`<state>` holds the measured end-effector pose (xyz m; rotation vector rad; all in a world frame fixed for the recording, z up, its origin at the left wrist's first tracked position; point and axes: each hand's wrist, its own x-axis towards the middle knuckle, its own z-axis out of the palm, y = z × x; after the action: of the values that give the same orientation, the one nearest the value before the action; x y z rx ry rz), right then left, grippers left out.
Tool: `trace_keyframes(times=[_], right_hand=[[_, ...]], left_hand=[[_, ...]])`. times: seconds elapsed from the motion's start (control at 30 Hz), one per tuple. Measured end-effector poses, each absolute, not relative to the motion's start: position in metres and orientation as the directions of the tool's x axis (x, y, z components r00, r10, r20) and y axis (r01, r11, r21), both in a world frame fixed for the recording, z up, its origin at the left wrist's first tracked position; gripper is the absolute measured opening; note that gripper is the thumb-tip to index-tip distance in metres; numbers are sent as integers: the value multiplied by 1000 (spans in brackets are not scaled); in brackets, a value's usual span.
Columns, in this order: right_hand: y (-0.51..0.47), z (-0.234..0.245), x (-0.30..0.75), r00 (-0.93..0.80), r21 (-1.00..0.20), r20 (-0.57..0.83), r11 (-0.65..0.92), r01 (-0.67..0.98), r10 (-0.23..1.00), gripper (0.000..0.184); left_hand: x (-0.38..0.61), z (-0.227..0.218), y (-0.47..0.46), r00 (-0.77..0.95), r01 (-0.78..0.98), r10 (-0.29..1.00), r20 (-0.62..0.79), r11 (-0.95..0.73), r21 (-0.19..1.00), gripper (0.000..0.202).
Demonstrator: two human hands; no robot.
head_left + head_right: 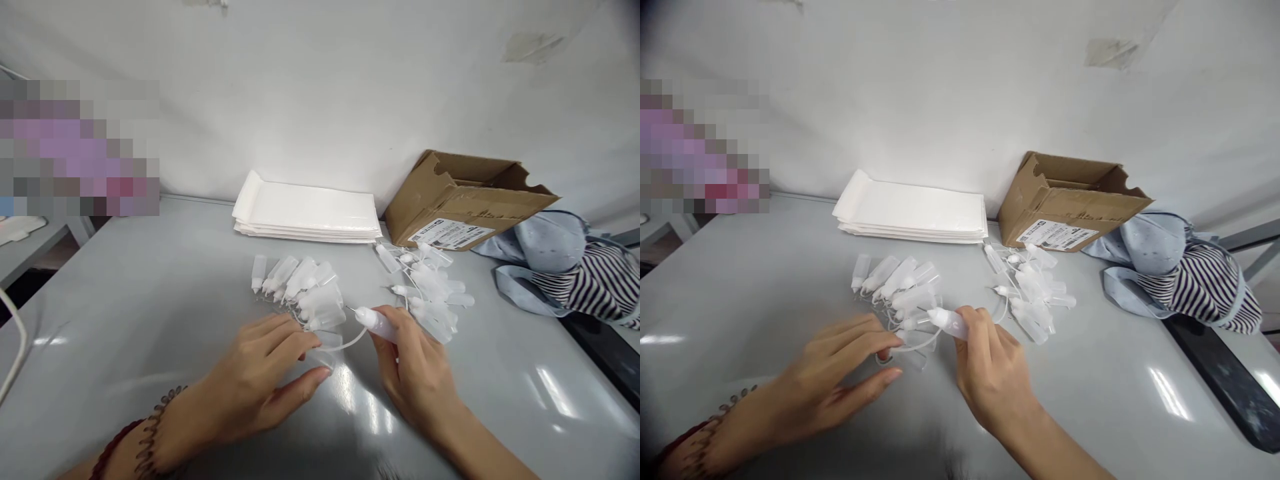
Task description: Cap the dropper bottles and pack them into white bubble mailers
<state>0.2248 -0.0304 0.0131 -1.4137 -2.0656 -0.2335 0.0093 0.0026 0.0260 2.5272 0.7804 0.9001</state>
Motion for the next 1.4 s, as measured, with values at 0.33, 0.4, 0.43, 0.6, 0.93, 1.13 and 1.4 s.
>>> trace_keyframes(times=[0.33,0.4,0.43,0.6,0.93,1.13,1.4], right_hand=[[-30,9,226,-447,-120,446,547,829,775,24],[-31,9,226,-458,-126,452,563,816,765,27],[-32,10,225,-455,-135,461,567,813,762,27],[-33,11,224,-454,-163,480,585,794,750,27],[-34,12,226,-489,-135,461,603,786,741,31],[-35,12,225,-497,-144,486,626,766,719,30],[-34,12,226,-495,-146,480,623,768,724,29]], left_hand=[[7,22,3,566,400,599,566,-801,446,14],[7,23,4,568,427,586,578,-810,401,14],[7,23,4,571,435,577,583,-816,382,14],[9,23,4,587,436,541,603,-838,328,17],[10,23,4,586,416,529,613,-846,333,15],[10,20,3,585,408,530,613,-846,343,15],[11,20,4,585,398,518,625,-854,335,14]])
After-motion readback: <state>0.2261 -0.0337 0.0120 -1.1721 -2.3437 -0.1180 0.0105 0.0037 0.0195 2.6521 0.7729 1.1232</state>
